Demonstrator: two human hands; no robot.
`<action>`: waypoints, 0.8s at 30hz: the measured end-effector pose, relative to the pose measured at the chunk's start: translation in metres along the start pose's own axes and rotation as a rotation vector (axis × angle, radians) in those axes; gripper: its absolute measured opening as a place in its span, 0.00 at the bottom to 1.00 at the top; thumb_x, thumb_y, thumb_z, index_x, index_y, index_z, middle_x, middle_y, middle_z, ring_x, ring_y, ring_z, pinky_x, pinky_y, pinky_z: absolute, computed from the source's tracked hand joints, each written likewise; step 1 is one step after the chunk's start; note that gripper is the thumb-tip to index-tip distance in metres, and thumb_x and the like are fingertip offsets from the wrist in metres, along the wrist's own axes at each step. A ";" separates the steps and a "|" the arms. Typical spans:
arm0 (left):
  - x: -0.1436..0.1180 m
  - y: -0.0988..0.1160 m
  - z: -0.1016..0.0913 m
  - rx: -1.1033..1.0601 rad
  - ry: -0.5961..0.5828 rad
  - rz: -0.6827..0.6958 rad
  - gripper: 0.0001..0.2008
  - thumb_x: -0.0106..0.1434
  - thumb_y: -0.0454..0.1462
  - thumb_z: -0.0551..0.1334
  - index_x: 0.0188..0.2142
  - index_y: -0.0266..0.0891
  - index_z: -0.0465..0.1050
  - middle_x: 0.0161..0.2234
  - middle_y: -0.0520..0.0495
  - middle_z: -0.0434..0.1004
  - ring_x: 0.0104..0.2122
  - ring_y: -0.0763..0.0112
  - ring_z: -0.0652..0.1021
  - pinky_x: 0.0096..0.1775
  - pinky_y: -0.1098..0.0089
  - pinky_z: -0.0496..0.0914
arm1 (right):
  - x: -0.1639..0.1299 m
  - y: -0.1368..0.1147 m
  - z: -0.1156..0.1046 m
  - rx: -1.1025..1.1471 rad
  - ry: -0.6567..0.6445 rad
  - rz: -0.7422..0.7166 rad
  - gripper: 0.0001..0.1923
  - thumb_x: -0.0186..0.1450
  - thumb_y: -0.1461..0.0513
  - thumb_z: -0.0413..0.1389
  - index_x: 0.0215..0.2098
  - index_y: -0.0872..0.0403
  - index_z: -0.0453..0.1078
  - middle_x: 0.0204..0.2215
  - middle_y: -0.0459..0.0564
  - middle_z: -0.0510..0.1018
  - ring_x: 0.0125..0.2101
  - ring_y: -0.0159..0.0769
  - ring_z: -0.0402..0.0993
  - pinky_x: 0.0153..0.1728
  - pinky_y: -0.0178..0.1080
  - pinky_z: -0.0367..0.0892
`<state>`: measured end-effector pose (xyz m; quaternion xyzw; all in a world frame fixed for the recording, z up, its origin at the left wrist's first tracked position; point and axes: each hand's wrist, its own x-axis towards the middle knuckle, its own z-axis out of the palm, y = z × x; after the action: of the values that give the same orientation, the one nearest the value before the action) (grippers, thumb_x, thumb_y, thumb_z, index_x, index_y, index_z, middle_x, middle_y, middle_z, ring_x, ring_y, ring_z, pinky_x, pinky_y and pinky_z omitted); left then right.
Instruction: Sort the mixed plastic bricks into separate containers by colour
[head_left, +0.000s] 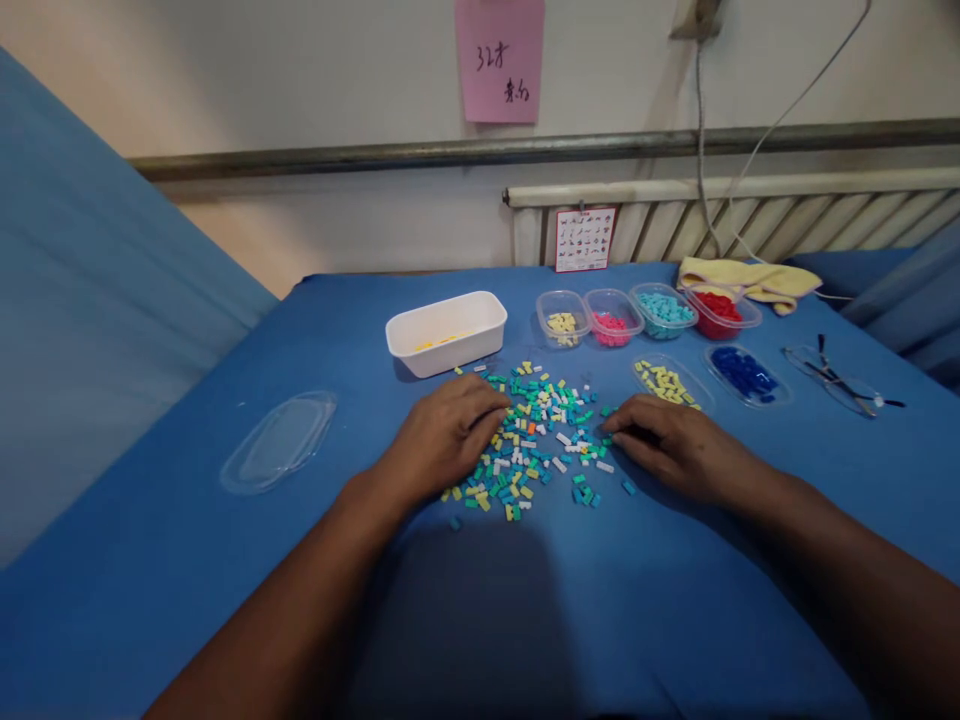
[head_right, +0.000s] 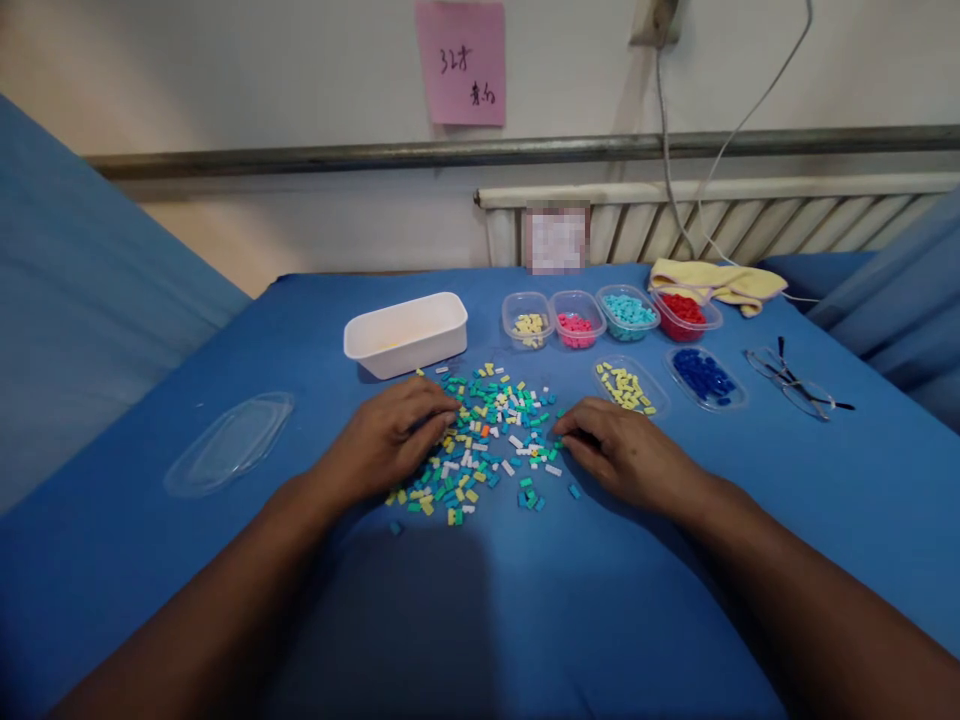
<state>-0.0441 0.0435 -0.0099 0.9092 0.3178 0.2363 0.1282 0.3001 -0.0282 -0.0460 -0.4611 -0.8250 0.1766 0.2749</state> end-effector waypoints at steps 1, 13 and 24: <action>0.000 -0.003 0.001 0.013 0.011 -0.028 0.12 0.80 0.40 0.59 0.51 0.41 0.81 0.46 0.43 0.83 0.47 0.62 0.82 0.50 0.61 0.77 | 0.000 -0.001 -0.001 -0.002 -0.008 0.007 0.07 0.77 0.62 0.56 0.49 0.50 0.77 0.43 0.52 0.85 0.41 0.40 0.83 0.43 0.42 0.77; -0.001 -0.025 -0.004 0.141 0.105 -0.169 0.13 0.77 0.42 0.60 0.50 0.41 0.82 0.45 0.43 0.84 0.45 0.61 0.84 0.48 0.60 0.78 | 0.001 -0.012 -0.005 0.001 -0.073 -0.048 0.13 0.80 0.55 0.55 0.53 0.50 0.79 0.43 0.53 0.88 0.42 0.40 0.85 0.44 0.42 0.78; -0.004 -0.011 -0.008 0.025 -0.085 -0.181 0.09 0.75 0.38 0.63 0.44 0.41 0.84 0.40 0.46 0.83 0.41 0.64 0.82 0.44 0.64 0.74 | -0.002 -0.005 0.004 -0.066 0.073 0.008 0.11 0.79 0.58 0.55 0.51 0.48 0.80 0.41 0.52 0.88 0.40 0.42 0.85 0.41 0.43 0.79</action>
<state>-0.0565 0.0501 -0.0087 0.8875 0.3960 0.1810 0.1510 0.2948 -0.0325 -0.0465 -0.4793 -0.8180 0.1332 0.2888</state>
